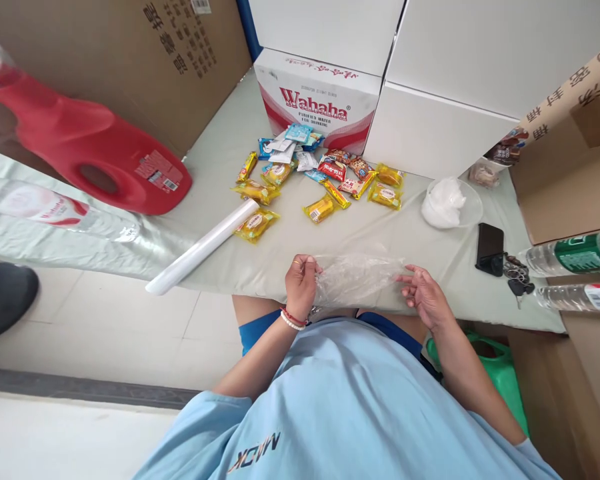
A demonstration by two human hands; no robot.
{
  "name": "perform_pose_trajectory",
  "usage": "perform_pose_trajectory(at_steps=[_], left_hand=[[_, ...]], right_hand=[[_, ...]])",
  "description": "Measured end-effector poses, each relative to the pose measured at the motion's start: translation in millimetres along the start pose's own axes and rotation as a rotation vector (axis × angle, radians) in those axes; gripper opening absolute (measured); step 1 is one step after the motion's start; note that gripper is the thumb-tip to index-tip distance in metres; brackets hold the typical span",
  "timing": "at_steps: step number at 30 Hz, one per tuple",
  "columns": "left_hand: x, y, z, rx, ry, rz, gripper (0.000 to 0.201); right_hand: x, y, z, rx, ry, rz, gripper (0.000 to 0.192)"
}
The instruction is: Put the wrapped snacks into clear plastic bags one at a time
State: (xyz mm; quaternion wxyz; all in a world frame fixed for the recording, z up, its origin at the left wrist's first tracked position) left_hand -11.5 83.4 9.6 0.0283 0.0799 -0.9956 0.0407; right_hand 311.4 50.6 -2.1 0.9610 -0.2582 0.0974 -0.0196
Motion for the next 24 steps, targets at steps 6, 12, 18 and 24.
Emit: perform_pose_trajectory(at_steps=[6, 12, 18, 24], left_hand=[[8.9, 0, -3, -0.033, -0.006, 0.075, 0.034], [81.1, -4, 29, 0.124, -0.185, -0.268, 0.028], [137.2, -52, -3, 0.046, 0.300, -0.450, 0.022], [41.5, -49, -98, -0.561, 0.689, 0.211, 0.021]], right_hand=[[-43, 19, -8, 0.073, -0.057, -0.027, 0.071], [-27, 45, 10, 0.120, -0.128, -0.044, 0.044], [-31, 58, 11, 0.112, -0.139, 0.045, 0.040], [-42, 61, 7, 0.091, -0.239, 0.117, 0.044]])
Point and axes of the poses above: each hand's wrist, its own y-axis towards the middle knuckle, its own x-axis out of the back of the hand, z = x × y, the point moved 8 cm from there along y, towards the middle knuckle, and after that the axes turned 9 degrees about z, right-handed, at the moved point
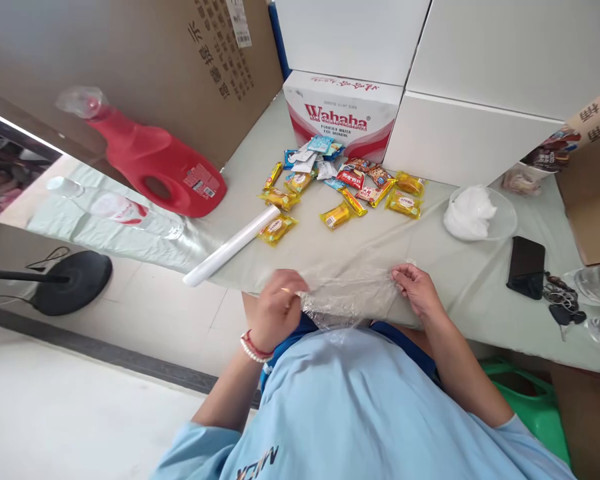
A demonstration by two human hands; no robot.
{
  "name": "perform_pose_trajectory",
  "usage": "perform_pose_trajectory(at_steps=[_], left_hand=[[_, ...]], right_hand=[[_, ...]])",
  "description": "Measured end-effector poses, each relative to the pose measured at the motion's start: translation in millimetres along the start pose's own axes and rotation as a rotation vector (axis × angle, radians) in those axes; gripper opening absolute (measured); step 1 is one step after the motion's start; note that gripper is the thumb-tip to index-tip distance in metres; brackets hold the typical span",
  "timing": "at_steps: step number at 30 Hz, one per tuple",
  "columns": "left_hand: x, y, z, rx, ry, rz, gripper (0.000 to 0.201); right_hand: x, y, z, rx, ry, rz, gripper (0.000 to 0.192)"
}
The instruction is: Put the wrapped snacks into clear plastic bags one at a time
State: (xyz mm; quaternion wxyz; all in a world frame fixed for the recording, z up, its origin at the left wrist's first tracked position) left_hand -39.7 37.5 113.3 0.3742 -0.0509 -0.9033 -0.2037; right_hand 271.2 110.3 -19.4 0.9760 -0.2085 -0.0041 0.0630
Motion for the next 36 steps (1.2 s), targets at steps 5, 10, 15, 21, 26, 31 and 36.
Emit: perform_pose_trajectory(at_steps=[5, 10, 15, 21, 26, 31, 36], left_hand=[[-90.2, 54, -12, -0.263, 0.171, 0.430, 0.026], [-131.2, 86, 52, 0.057, 0.413, 0.425, 0.040], [-141.5, 69, 61, 0.226, 0.504, 0.379, 0.055], [-137.4, 58, 62, 0.348, 0.541, 0.344, 0.061], [-123.1, 50, 79, 0.329, 0.551, 0.394, 0.060], [-119.9, 41, 79, 0.249, 0.508, 0.389, 0.062], [-119.4, 42, 77, 0.232, 0.462, 0.361, 0.063]], right_hand=[[14, 22, 16, 0.007, -0.264, 0.184, 0.039], [75, 59, 42, -0.021, -0.570, 0.138, 0.032], [88, 28, 106, 0.359, -0.978, -0.447, 0.040], [-65, -18, 57, 0.652, -1.226, 0.201, 0.055], [-33, -37, -8, 0.500, -1.256, 0.273, 0.058], [33, -60, -16, 0.450, -1.156, 0.219, 0.052], [52, -38, 21, 0.338, -1.041, 0.254, 0.035]])
Point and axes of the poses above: each hand's wrist, its own y-axis towards the middle knuckle, its own x-axis out of the back of the hand, z = x × y, the point moved 8 cm from there along y, towards the middle knuckle, and after that the axes turned 9 degrees about z, right-handed, at the moved point
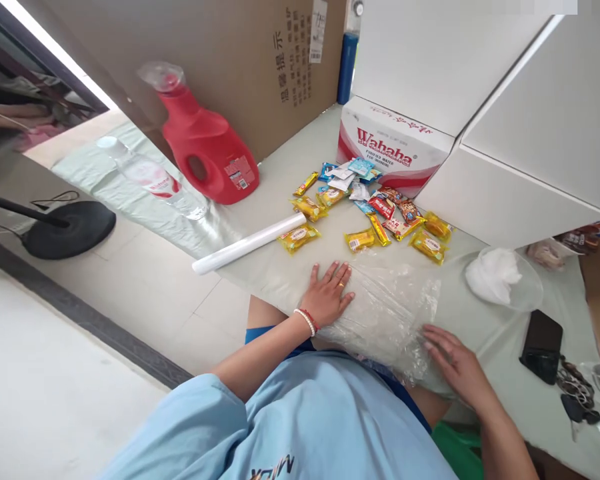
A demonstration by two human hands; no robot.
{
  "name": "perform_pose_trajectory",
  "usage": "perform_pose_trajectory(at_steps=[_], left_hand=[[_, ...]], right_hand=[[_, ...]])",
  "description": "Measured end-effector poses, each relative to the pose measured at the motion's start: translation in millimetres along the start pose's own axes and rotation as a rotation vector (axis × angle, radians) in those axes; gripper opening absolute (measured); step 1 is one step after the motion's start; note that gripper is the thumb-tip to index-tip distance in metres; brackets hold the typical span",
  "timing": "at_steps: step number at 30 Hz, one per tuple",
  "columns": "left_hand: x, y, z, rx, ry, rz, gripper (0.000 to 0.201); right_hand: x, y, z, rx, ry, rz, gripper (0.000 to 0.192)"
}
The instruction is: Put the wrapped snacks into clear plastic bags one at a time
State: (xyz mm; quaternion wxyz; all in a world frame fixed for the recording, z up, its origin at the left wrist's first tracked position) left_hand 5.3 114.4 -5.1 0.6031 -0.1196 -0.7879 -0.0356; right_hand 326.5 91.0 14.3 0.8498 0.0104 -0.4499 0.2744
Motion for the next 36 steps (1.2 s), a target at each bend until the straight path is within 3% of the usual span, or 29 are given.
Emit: perform_pose_trajectory(at_steps=[3, 6, 11, 13, 15, 18, 20, 22, 24, 27, 31, 33, 36], left_hand=[[0.7, -1, 2, -0.004, -0.012, -0.004, 0.063], [0.9, -3, 3, -0.010, -0.025, -0.011, 0.062], [1.0, -4, 4, -0.018, -0.042, -0.023, 0.062], [1.0, -4, 4, -0.018, -0.045, -0.025, 0.062], [1.4, -3, 4, -0.019, -0.053, -0.028, 0.062], [2.2, -3, 5, -0.026, -0.079, -0.041, 0.062], [2.3, -4, 5, -0.028, -0.104, -0.051, 0.062], [1.7, -4, 6, -0.026, -0.125, -0.056, 0.061], [1.2, -4, 6, -0.028, -0.139, -0.057, 0.061], [2.3, -3, 5, -0.035, -0.153, -0.047, 0.062], [6.6, -1, 11, -0.046, -0.167, -0.008, 0.061], [7.4, -1, 15, -0.074, -0.160, 0.021, 0.059], [6.6, -2, 19, -0.120, -0.119, 0.033, 0.057]], right_hand=[[33, 50, 24, 0.006, -0.053, -0.038, 0.034], [45, 119, 72, 0.154, -0.192, -0.053, 0.035], [18, 231, 139, 0.231, -0.471, 0.029, 0.054], [4, 261, 150, 0.229, -0.553, 0.128, 0.059], [3, 275, 152, 0.205, -0.584, 0.169, 0.054], [37, 261, 148, 0.160, -0.488, 0.007, 0.050], [70, 227, 143, 0.128, -0.352, -0.161, 0.052], [89, 183, 138, 0.083, -0.229, -0.240, 0.055], [83, 142, 136, 0.076, -0.164, -0.203, 0.056], [39, 99, 131, 0.109, -0.151, -0.098, 0.051], [-18, 87, 107, 0.107, -0.218, 0.103, 0.053], [-15, 99, 102, 0.133, -0.255, 0.129, 0.053], [24, 145, 114, 0.173, -0.341, -0.010, 0.046]])
Point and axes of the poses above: each hand's wrist, its own y-axis towards the middle knuckle, its own x-axis out of the back of the hand, z = x × y, the point moved 8 cm from there along y, towards the middle knuckle, and after that the axes turned 9 degrees about z, right-handed, at the moved point
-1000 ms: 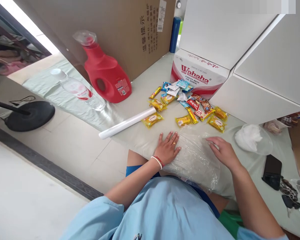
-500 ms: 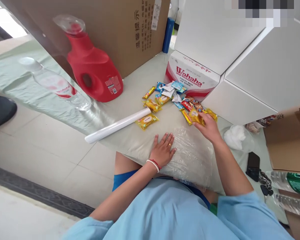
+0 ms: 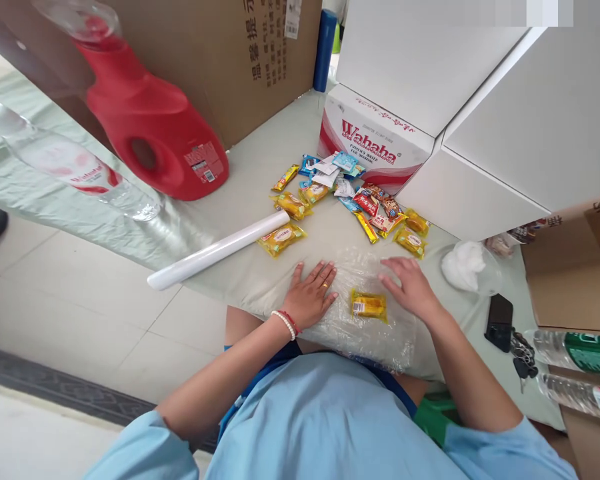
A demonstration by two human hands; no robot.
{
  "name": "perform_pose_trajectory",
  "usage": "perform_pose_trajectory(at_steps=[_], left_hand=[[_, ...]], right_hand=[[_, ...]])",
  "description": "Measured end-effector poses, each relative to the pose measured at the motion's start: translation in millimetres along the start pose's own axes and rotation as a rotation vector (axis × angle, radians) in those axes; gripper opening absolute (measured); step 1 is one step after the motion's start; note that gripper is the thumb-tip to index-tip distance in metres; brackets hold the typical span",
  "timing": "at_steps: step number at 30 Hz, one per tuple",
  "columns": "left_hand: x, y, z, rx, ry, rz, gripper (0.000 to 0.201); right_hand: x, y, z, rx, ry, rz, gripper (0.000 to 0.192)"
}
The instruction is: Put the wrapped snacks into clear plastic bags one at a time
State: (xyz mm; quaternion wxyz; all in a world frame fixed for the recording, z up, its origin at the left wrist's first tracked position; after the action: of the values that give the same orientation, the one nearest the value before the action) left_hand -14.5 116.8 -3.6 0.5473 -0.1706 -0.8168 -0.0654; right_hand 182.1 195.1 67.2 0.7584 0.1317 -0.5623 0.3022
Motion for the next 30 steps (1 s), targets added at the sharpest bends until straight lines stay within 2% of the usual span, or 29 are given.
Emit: perform_pose_trajectory(at_steps=[1, 3, 6, 8, 11, 14, 18, 21, 25, 28, 30], left_hand=[[-0.3, -1, 1, -0.006, 0.017, -0.006, 0.057], [-1.3, -2, 2, -0.001, 0.046, -0.021, 0.058], [-3.6, -2, 2, 0.015, 0.075, -0.025, 0.059], [-4.7, -2, 2, 0.018, 0.087, -0.021, 0.059], [-4.4, -2, 3, 0.023, 0.090, -0.024, 0.060], [-3.3, -3, 4, 0.024, 0.084, -0.027, 0.060], [-1.6, -3, 3, 0.020, 0.075, -0.034, 0.058], [-1.5, -3, 2, 0.010, 0.061, -0.039, 0.058], [-1.6, -3, 2, -0.004, 0.034, -0.055, 0.057], [-0.9, -2, 2, -0.005, 0.018, -0.062, 0.056], [-0.5, -2, 2, -0.009, 0.012, -0.057, 0.056]], right_hand=[[12, 24, -1, 0.006, -0.036, -0.021, 0.045], [21, 79, 0, 0.022, -0.113, 0.019, 0.044], [12, 162, -6, -0.098, -0.245, 0.090, 0.044], [3, 200, -9, -0.184, -0.275, 0.074, 0.049], [-6, 227, -12, -0.268, -0.282, 0.020, 0.054], [-8, 230, -12, -0.280, -0.290, 0.017, 0.045], [8, 215, -10, -0.217, -0.297, 0.034, 0.032], [37, 184, -12, -0.173, -0.313, -0.064, 0.036], [77, 101, -17, -0.154, -0.152, -0.333, 0.040], [69, 26, -15, -0.106, 0.019, -0.353, 0.034], [53, -22, -2, -0.043, -0.036, -0.390, 0.028]])
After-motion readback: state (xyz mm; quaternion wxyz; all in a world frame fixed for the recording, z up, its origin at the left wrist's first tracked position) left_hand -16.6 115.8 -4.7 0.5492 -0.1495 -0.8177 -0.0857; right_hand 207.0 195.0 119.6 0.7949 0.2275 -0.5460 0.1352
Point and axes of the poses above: each hand's wrist, its own y-axis towards the middle knuckle, its own x-axis out of the back of the hand, z = x × y, the point moved 8 cm from there along y, towards the middle knuckle, and after that the axes turned 9 degrees about z, right-handed, at the moved point
